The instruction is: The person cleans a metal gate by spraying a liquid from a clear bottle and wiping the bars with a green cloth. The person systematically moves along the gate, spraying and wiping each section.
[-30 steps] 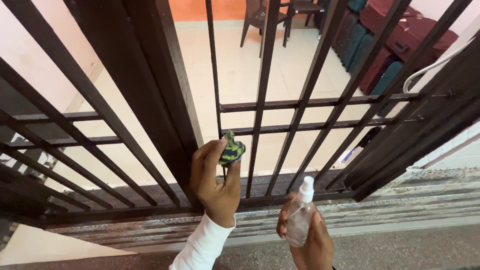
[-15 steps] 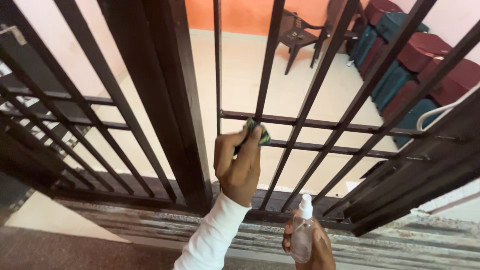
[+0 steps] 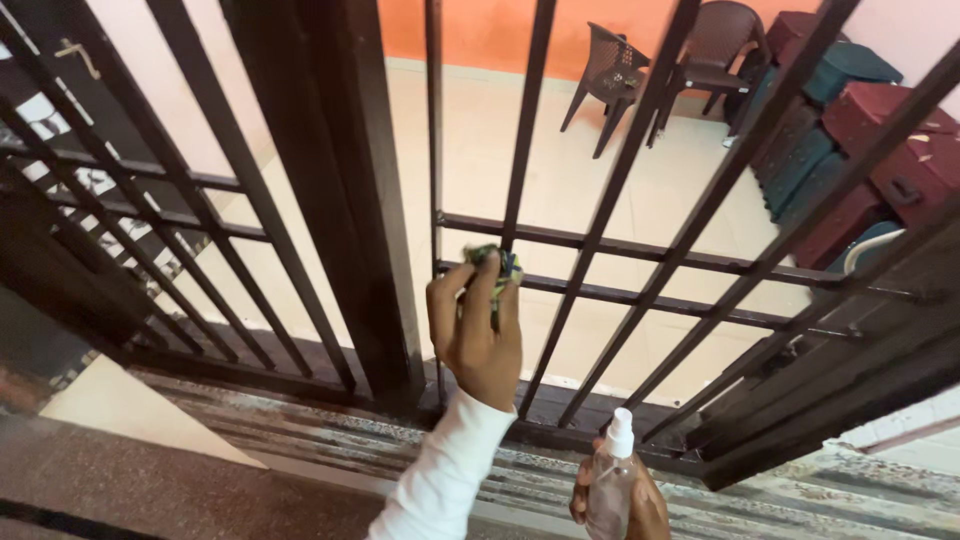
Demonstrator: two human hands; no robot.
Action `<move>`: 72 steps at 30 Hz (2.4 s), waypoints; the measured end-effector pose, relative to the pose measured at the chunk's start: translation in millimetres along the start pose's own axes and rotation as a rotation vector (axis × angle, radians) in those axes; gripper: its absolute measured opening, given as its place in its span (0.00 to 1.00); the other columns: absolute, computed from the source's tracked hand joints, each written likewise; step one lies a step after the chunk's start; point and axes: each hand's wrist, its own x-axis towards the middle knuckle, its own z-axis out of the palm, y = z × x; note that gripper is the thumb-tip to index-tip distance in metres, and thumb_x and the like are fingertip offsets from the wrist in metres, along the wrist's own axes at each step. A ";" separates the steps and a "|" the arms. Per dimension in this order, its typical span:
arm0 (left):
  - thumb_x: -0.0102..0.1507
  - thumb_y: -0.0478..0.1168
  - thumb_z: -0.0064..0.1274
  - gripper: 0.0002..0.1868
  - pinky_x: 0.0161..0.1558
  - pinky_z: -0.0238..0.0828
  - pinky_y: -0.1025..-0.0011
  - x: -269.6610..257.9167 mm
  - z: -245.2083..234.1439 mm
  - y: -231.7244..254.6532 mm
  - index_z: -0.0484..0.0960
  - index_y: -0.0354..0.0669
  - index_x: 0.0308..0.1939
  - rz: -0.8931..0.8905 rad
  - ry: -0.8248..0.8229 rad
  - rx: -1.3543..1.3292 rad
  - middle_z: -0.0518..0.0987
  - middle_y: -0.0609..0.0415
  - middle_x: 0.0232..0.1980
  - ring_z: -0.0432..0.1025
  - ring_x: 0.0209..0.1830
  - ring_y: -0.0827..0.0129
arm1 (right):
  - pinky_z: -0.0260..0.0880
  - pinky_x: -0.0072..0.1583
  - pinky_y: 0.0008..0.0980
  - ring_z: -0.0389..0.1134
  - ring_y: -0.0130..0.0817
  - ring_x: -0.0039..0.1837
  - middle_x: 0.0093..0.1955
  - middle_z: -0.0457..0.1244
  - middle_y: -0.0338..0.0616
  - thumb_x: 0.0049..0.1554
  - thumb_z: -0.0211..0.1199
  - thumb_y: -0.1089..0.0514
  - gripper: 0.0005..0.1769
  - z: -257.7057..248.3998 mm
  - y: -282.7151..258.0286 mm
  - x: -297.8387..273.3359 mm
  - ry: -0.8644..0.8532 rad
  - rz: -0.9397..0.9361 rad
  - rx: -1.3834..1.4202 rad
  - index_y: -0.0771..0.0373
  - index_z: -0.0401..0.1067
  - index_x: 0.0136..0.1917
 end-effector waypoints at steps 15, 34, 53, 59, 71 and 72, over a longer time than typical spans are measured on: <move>0.65 0.25 0.61 0.19 0.46 0.77 0.65 -77.8 98.8 120.3 0.80 0.34 0.60 0.288 -0.463 -0.307 0.72 0.48 0.49 0.72 0.47 0.58 | 0.70 0.43 0.53 0.69 0.56 0.46 0.55 0.66 0.66 0.69 0.58 0.37 0.38 -112.7 -20.8 -52.2 -0.214 -0.304 0.378 0.70 0.59 0.76; 0.64 0.24 0.61 0.10 0.53 0.82 0.68 -1.8 -20.3 6.6 0.83 0.30 0.49 0.029 0.034 0.206 0.76 0.44 0.57 0.77 0.55 0.58 | 0.71 0.47 0.41 0.67 0.40 0.48 0.53 0.63 0.52 0.57 0.63 0.44 0.41 40.4 -125.0 -10.4 0.261 -0.341 -0.211 0.72 0.61 0.73; 0.62 0.29 0.62 0.12 0.47 0.79 0.66 -97.6 115.9 118.5 0.81 0.34 0.49 0.379 -0.521 -0.375 0.76 0.48 0.51 0.74 0.49 0.60 | 0.73 0.47 0.45 0.69 0.45 0.47 0.50 0.63 0.56 0.54 0.65 0.47 0.36 19.7 -136.2 -39.2 0.210 -0.369 -0.004 0.67 0.60 0.69; 0.65 0.29 0.63 0.08 0.40 0.77 0.71 -99.2 124.3 118.7 0.82 0.33 0.47 0.449 -0.518 -0.271 0.77 0.47 0.49 0.74 0.46 0.60 | 0.73 0.45 0.49 0.70 0.50 0.45 0.51 0.63 0.58 0.55 0.67 0.48 0.35 -3.2 -141.1 -47.4 0.250 -0.489 -0.033 0.68 0.62 0.69; 0.56 0.23 0.63 0.13 0.49 0.75 0.64 0.3 -42.3 -9.8 0.83 0.37 0.42 0.091 0.028 0.307 0.79 0.49 0.47 0.75 0.49 0.57 | 0.73 0.43 0.46 0.70 0.49 0.42 0.48 0.64 0.58 0.48 0.68 0.47 0.37 30.2 -96.4 -8.8 0.238 -0.262 -0.038 0.67 0.63 0.64; 0.56 0.23 0.63 0.13 0.49 0.76 0.64 4.6 -46.9 -15.0 0.82 0.36 0.42 0.063 0.046 0.298 0.79 0.49 0.48 0.75 0.49 0.58 | 0.73 0.43 0.46 0.69 0.49 0.41 0.48 0.64 0.58 0.48 0.69 0.47 0.36 33.9 -92.3 -8.5 0.237 -0.262 -0.059 0.68 0.63 0.63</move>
